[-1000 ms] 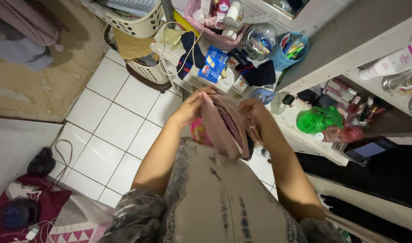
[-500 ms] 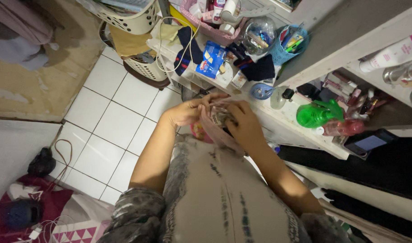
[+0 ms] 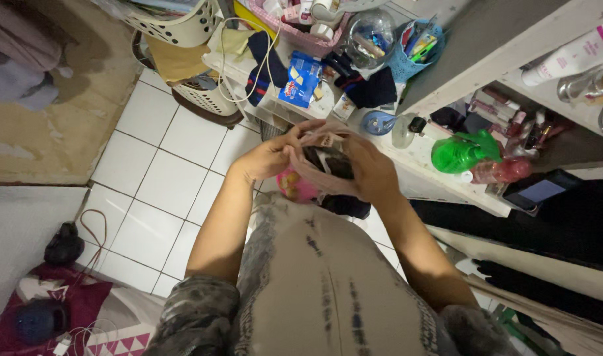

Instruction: The person folds a textile, hangs clothes in a closet, and wipes down a yellow canister using a cloth.

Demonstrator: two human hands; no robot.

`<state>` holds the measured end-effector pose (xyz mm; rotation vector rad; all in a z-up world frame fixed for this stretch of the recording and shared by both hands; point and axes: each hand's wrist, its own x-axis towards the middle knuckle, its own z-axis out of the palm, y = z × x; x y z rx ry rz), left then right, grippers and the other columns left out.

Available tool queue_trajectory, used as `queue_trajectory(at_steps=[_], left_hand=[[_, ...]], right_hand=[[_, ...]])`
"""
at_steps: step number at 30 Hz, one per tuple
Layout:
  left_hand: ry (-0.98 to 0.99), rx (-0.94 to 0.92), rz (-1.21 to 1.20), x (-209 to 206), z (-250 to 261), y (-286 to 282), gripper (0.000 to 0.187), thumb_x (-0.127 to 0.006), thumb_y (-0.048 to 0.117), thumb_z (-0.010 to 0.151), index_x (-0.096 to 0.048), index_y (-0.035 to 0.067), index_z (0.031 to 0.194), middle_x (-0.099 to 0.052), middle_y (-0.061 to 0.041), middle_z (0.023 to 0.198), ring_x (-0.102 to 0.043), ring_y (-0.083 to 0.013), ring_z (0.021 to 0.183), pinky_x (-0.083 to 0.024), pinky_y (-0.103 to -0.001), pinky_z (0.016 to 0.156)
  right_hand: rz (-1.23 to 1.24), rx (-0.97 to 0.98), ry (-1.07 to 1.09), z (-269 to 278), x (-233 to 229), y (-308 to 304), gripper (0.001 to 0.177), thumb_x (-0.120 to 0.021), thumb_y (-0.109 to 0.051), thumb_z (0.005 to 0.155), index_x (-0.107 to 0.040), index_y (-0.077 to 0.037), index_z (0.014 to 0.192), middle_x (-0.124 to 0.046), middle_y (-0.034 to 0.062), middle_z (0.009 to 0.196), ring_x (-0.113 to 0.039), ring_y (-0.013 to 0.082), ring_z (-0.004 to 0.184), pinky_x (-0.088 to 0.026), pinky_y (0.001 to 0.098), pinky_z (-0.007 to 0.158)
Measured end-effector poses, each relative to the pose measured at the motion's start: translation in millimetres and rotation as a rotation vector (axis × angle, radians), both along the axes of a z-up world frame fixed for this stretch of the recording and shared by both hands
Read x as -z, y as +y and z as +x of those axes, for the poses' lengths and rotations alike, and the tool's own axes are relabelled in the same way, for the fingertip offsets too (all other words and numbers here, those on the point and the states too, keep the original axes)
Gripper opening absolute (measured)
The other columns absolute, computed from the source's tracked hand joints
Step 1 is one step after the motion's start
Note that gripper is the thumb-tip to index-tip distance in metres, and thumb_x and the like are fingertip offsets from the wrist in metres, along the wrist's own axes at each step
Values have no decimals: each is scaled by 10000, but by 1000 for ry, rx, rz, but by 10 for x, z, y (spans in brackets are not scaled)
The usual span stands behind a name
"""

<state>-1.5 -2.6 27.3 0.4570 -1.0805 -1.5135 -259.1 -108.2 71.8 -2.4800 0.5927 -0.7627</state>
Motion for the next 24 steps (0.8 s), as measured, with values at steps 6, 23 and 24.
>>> queue_trajectory(at_steps=[6, 23, 24], left_hand=[[-168, -142, -104, -85, 1, -27, 337, -625, 476, 1063, -661, 150, 984, -266, -161, 1717, -195, -373, 1644, -141, -550, 1356], [49, -3, 17, 2, -79, -96, 350, -703, 459, 1011, -683, 109, 1004, -242, -164, 1695, -259, -376, 1584, -287, -545, 1278], [47, 1, 19, 13, -77, -95, 350, -703, 459, 1011, -683, 109, 1004, -242, -164, 1695, -259, -376, 1584, -288, -545, 1278]], right_hand=[[120, -11, -1, -53, 19, -9, 376, -589, 14, 912, -620, -58, 1280, -647, 196, 1304, -653, 405, 1155, -544, 428, 954], [46, 131, 302, 145, 485, 219, 315, -646, -141, 887, -674, -78, 1195, -707, 185, 1021, -671, 410, 877, -536, 526, 737], [109, 180, 358, 177, 505, 256, 280, -629, -156, 938, -650, -79, 1206, -706, 197, 1003, -678, 415, 877, -536, 532, 749]])
